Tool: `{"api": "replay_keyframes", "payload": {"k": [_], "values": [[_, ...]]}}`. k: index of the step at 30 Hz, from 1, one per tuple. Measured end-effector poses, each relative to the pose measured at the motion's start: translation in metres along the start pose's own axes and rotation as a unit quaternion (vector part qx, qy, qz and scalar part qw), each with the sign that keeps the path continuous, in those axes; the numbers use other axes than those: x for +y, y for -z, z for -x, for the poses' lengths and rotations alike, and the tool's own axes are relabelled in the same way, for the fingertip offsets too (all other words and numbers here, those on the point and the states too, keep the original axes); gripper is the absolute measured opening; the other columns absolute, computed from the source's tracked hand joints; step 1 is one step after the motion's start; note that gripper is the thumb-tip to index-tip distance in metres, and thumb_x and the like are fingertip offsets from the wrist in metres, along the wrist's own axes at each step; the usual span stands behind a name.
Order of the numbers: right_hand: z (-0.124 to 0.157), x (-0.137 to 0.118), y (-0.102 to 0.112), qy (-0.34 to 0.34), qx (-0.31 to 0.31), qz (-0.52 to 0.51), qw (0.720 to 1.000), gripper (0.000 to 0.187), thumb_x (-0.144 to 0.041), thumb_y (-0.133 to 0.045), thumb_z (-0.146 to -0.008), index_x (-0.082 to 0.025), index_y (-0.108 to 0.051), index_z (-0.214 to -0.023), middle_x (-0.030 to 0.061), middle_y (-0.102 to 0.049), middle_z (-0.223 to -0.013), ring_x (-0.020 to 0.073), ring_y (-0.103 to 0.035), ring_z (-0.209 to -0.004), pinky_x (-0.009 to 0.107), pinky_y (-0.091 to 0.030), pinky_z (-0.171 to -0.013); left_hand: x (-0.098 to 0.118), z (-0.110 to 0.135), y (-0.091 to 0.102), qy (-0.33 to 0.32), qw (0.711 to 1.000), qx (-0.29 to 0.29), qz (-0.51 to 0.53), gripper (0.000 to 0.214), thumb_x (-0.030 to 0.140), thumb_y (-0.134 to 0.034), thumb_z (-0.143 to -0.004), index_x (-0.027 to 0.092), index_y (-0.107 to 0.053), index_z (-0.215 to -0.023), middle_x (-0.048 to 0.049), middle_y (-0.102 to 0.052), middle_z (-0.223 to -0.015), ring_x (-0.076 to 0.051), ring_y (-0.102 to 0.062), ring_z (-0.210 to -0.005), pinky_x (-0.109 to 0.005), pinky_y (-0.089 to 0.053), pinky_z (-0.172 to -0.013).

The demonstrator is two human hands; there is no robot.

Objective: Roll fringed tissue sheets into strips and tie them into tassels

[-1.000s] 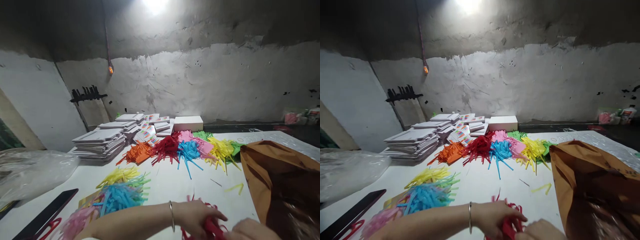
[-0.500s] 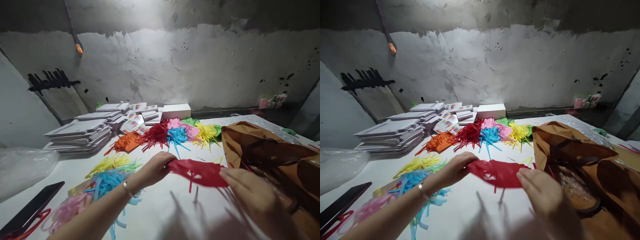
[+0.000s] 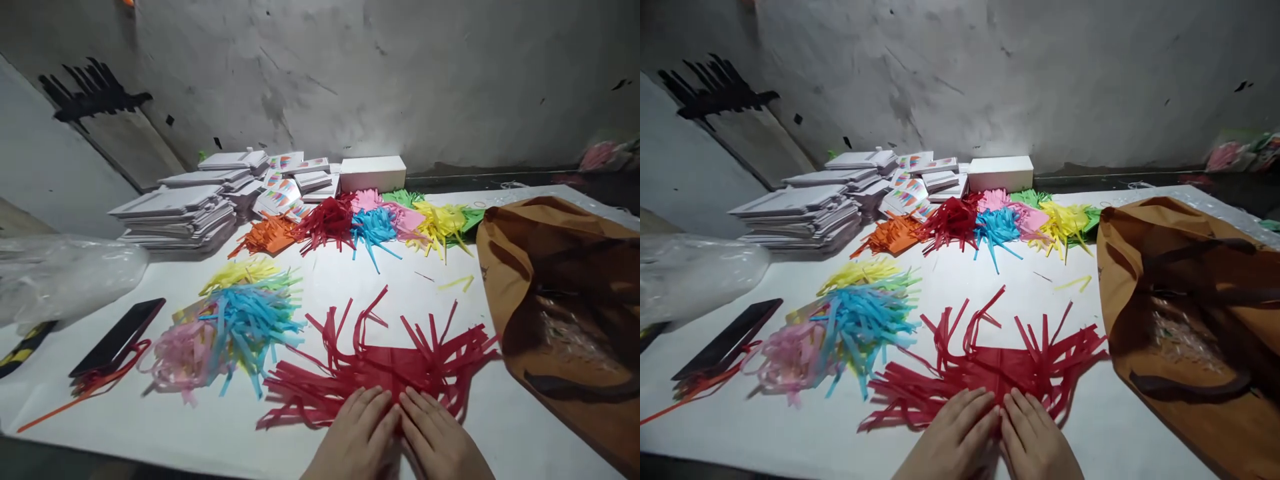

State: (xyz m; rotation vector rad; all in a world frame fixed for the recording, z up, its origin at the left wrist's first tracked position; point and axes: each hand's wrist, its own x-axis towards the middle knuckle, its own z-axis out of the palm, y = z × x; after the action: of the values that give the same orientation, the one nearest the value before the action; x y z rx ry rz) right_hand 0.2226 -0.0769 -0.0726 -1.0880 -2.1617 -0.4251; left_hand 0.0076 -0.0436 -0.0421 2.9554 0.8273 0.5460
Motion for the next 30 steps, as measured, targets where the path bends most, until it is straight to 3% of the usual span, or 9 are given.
{"api": "replay_keyframes", "payload": {"k": [2,4,7,10,13,15,17,22,30], "values": [[0.007,0.005,0.005,0.015,-0.059,0.036,0.997,0.03,-0.03,-0.047,-0.101,-0.017,-0.07,-0.114,0.0067,-0.075,-0.118,0.025,-0.071,-0.103,0.041,-0.049,-0.095,0.008,-0.006,-0.009,0.053,0.998,-0.004,0.035,0.05,0.037,-0.066,-0.089,0.013,-0.06,-0.132,-0.0153,-0.068,-0.133,-0.032,-0.066,-0.118,-0.044,-0.057,-0.1],[0.021,0.014,0.011,-0.019,-0.096,0.117,0.988,0.041,-0.045,-0.045,-0.101,-0.018,-0.067,-0.122,0.0091,-0.072,-0.123,0.0291,-0.072,-0.095,0.049,-0.05,-0.087,0.009,-0.009,-0.01,0.09,0.994,-0.018,0.064,0.051,0.033,-0.07,-0.085,0.015,-0.06,-0.131,-0.0152,-0.066,-0.136,-0.034,-0.065,-0.12,-0.048,-0.059,-0.098],[0.051,0.033,0.03,-0.156,-0.11,0.236,0.953,0.051,-0.05,-0.039,-0.1,-0.015,-0.06,-0.131,0.0185,-0.07,-0.124,0.0385,-0.069,-0.099,0.057,-0.049,-0.077,0.007,-0.008,-0.006,0.103,0.99,-0.019,0.093,0.048,0.019,-0.069,-0.084,0.016,-0.059,-0.131,-0.0152,-0.065,-0.137,-0.034,-0.063,-0.122,-0.05,-0.059,-0.098],[0.065,0.04,0.056,-0.252,-0.092,0.283,0.921,0.052,-0.042,-0.046,-0.098,-0.006,-0.055,-0.135,0.0294,-0.067,-0.121,0.0433,-0.068,-0.091,0.054,-0.048,-0.066,0.005,-0.005,-0.003,0.103,0.988,-0.004,0.119,0.043,0.016,-0.065,-0.087,0.016,-0.059,-0.13,-0.0166,-0.065,-0.137,-0.033,-0.062,-0.124,-0.05,-0.059,-0.099],[0.047,0.028,0.063,-0.171,-0.053,0.179,0.967,0.033,-0.026,-0.051,-0.097,-0.012,-0.062,-0.125,0.0197,-0.073,-0.11,0.0324,-0.07,-0.086,0.045,-0.051,-0.072,0.005,-0.005,-0.004,0.1,0.985,0.019,0.14,0.035,0.017,-0.061,-0.092,0.017,-0.061,-0.126,-0.0166,-0.066,-0.133,-0.032,-0.061,-0.124,-0.05,-0.058,-0.099],[0.026,0.014,0.055,-0.087,-0.074,0.09,0.989,0.027,-0.025,-0.051,-0.099,-0.021,-0.065,-0.121,0.0077,-0.075,-0.111,0.0244,-0.07,-0.098,0.038,-0.051,-0.087,0.004,-0.006,-0.005,0.097,0.983,0.039,0.151,0.029,0.015,-0.059,-0.094,0.017,-0.062,-0.122,-0.0167,-0.068,-0.129,-0.031,-0.062,-0.123,-0.05,-0.058,-0.098],[0.009,0.004,0.043,-0.054,-0.105,0.028,0.993,0.026,-0.021,-0.051,-0.099,-0.019,-0.067,-0.12,0.0057,-0.074,-0.116,0.0226,-0.068,-0.108,0.037,-0.045,-0.1,0.002,-0.006,-0.006,0.095,0.981,0.053,0.16,0.024,0.013,-0.055,-0.095,0.017,-0.063,-0.118,-0.0163,-0.069,-0.126,-0.03,-0.062,-0.122,-0.049,-0.058,-0.097],[0.002,0.004,0.03,-0.08,-0.082,-0.048,0.992,0.034,-0.004,-0.041,-0.097,-0.015,-0.07,-0.11,0.0073,-0.076,-0.104,0.0226,-0.067,-0.101,0.042,-0.039,-0.103,-0.002,-0.004,-0.004,0.122,0.969,0.045,0.21,0.018,0.012,-0.051,-0.098,0.019,-0.064,-0.109,-0.0144,-0.07,-0.123,-0.027,-0.062,-0.121,-0.043,-0.057,-0.1],[-0.005,0.014,0.033,-0.159,-0.1,-0.158,0.969,0.021,-0.005,-0.052,-0.094,-0.021,-0.065,-0.096,0.0006,-0.066,-0.083,0.0168,-0.063,-0.079,0.038,-0.042,-0.096,-0.005,-0.007,0.008,0.136,0.96,-0.001,0.245,0.027,0.011,-0.055,-0.095,0.018,-0.062,-0.12,-0.014,-0.067,-0.127,-0.026,-0.06,-0.124,-0.041,-0.055,-0.104]]}}
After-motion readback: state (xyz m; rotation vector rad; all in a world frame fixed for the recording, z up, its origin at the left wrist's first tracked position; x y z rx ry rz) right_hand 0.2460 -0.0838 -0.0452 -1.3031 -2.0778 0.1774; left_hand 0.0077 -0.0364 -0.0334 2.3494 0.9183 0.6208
